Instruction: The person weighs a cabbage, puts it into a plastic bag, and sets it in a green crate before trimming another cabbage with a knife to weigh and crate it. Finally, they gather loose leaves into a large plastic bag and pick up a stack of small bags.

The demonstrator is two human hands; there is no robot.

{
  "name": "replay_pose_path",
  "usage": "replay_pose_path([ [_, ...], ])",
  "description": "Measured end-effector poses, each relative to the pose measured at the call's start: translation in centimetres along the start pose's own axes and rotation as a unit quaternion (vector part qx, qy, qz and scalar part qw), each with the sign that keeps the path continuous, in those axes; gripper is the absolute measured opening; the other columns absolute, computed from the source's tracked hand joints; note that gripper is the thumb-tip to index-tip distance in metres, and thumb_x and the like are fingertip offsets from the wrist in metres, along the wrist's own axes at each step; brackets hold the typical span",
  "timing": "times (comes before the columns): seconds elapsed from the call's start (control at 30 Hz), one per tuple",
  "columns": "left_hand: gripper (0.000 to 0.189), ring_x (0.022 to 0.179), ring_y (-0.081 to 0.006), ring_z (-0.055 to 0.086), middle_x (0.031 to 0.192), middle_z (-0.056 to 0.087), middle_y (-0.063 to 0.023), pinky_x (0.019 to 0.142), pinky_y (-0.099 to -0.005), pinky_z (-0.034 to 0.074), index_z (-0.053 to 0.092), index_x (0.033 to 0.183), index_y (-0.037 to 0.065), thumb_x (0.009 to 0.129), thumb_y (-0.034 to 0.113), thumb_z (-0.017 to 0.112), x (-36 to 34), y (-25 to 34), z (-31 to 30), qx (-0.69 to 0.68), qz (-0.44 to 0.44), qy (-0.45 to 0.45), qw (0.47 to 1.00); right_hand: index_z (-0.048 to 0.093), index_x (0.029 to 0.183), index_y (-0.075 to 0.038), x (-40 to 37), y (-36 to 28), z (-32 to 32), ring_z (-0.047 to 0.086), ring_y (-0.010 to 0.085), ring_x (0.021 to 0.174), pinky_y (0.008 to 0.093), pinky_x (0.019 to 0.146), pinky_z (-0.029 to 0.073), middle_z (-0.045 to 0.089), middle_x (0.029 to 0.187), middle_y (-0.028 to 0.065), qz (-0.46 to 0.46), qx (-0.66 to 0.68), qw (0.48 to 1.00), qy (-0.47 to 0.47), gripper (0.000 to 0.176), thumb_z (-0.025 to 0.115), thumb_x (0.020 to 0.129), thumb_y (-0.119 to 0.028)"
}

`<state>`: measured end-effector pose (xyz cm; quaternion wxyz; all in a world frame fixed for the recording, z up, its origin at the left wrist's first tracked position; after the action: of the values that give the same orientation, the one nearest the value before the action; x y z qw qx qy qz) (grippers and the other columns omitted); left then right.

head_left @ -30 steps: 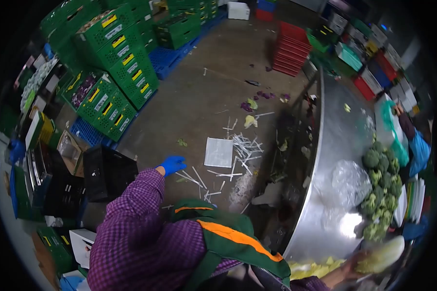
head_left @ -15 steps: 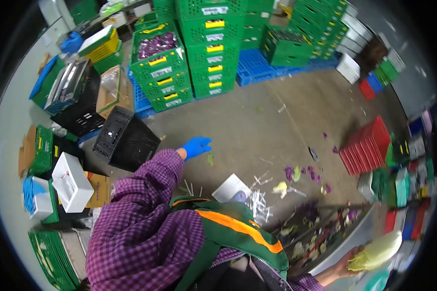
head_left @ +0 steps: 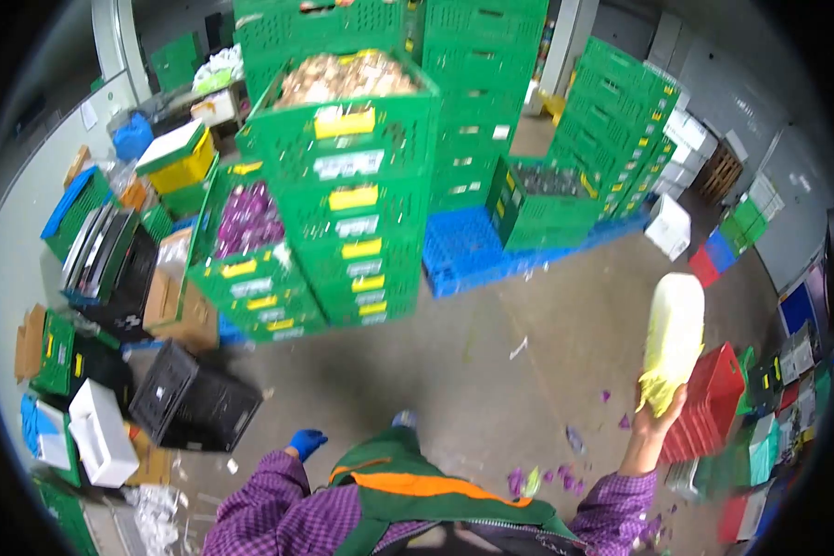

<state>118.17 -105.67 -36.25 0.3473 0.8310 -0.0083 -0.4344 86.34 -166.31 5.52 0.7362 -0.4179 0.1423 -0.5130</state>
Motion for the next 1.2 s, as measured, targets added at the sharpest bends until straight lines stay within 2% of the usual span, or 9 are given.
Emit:
replay_pose_path([
  [0.23,0.053,0.105,-0.0311,0.058,0.115,0.060,-0.0171,0.093,-0.0359,0.044,0.059,0.117,0.003,0.081,0.041,0.062,17.7,30.5,3.5,0.194,0.265,0.023,0.944,0.044,0.128,-0.001,16.6,3.3,2.8,0.056,0.0229,0.105,0.0394,0.085,0.047,0.056,0.118,0.0080,0.042,-0.071,0.996,-0.036,0.078,0.073,0.071,-0.045],
  [0.43,0.050,0.106,-0.0315,0.058,0.117,0.059,-0.0179,0.095,-0.0362,0.042,0.057,0.119,0.004,0.084,0.039,0.059,27.7,49.4,7.7,0.106,0.345,-0.015,0.933,0.048,0.124,-0.003,33.0,6.7,-0.9,0.059,0.0237,0.099,0.0419,0.080,0.050,0.059,0.113,0.0088,0.010,-0.088,0.994,-0.059,0.067,0.068,0.076,-0.044],
  [0.53,0.051,0.107,-0.0302,0.058,0.114,0.061,-0.0173,0.096,-0.0361,0.042,0.058,0.117,0.003,0.082,0.041,0.060,30.1,51.9,8.2,0.103,0.272,0.007,0.957,0.047,0.124,-0.002,44.8,8.8,0.1,0.059,0.0242,0.097,0.0416,0.079,0.050,0.059,0.113,0.0084,-0.026,-0.092,0.994,-0.050,0.067,0.068,0.076,-0.045],
  [0.7,0.050,0.104,-0.0292,0.060,0.108,0.063,-0.0175,0.092,-0.0355,0.045,0.061,0.113,0.003,0.080,0.040,0.063,33.2,52.8,4.6,0.078,0.186,0.113,0.973,0.045,0.125,-0.006,65.9,13.7,12.4,0.059,0.0262,0.097,0.0419,0.073,0.052,0.057,0.116,0.0103,0.013,0.013,0.994,-0.112,0.057,0.056,0.086,-0.045],
  [0.8,0.042,0.093,-0.0267,0.064,0.103,0.066,-0.0165,0.081,-0.0347,0.050,0.066,0.102,0.002,0.080,0.037,0.062,34.1,54.6,2.5,-0.057,0.117,0.176,0.976,0.045,0.125,0.001,76.7,14.9,25.5,0.055,0.0255,0.108,0.0407,0.092,0.044,0.056,0.120,0.0130,0.041,0.049,0.963,-0.263,0.050,0.058,0.087,-0.029],
  [0.87,0.036,0.088,-0.0266,0.065,0.099,0.067,-0.0159,0.077,-0.0350,0.050,0.068,0.094,0.002,0.081,0.035,0.061,36.8,54.3,3.9,-0.107,-0.089,0.091,0.986,0.044,0.125,0.001,82.6,14.7,34.6,0.055,0.0245,0.109,0.0383,0.095,0.044,0.055,0.120,0.0138,-0.005,0.057,0.949,-0.309,0.046,0.056,0.088,-0.024],
  [1.07,0.027,0.080,-0.0223,0.065,0.090,0.067,-0.0132,0.074,-0.0345,0.048,0.068,0.089,0.005,0.081,0.029,0.058,45.3,61.6,5.3,0.117,0.226,0.115,0.960,0.050,0.120,0.001,98.9,14.0,60.0,0.054,0.0209,0.109,0.0353,0.092,0.045,0.056,0.118,0.0120,-0.145,-0.037,0.927,-0.344,0.044,0.060,0.087,-0.026],
  [1.1,0.025,0.081,-0.0200,0.065,0.090,0.068,-0.0125,0.076,-0.0336,0.048,0.068,0.091,0.005,0.082,0.025,0.057,46.1,61.8,5.9,-0.306,0.111,-0.018,0.946,0.050,0.120,0.001,101.0,14.3,64.0,0.054,0.0209,0.109,0.0353,0.092,0.045,0.056,0.118,0.0120,-0.139,-0.044,0.926,-0.349,0.044,0.060,0.087,-0.026],
  [1.2,0.026,0.081,-0.0184,0.063,0.093,0.068,-0.0095,0.073,-0.0323,0.049,0.066,0.100,0.000,0.082,0.018,0.061,45.9,67.7,1.8,-0.208,0.095,0.108,0.967,0.058,0.115,0.000,105.8,14.9,73.9,0.063,0.0191,0.082,0.0326,0.068,0.051,0.066,0.096,0.0091,-0.248,-0.101,0.896,-0.355,0.041,0.067,0.079,-0.018],
])
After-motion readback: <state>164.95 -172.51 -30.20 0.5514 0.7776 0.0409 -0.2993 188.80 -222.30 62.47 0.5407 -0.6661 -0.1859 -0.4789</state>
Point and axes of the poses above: each hand's wrist, its own x-axis towards the middle knuckle, its own z-axis out of the palm, y = z × x, the point moved 7 cm from there along x, towards the middle knuckle
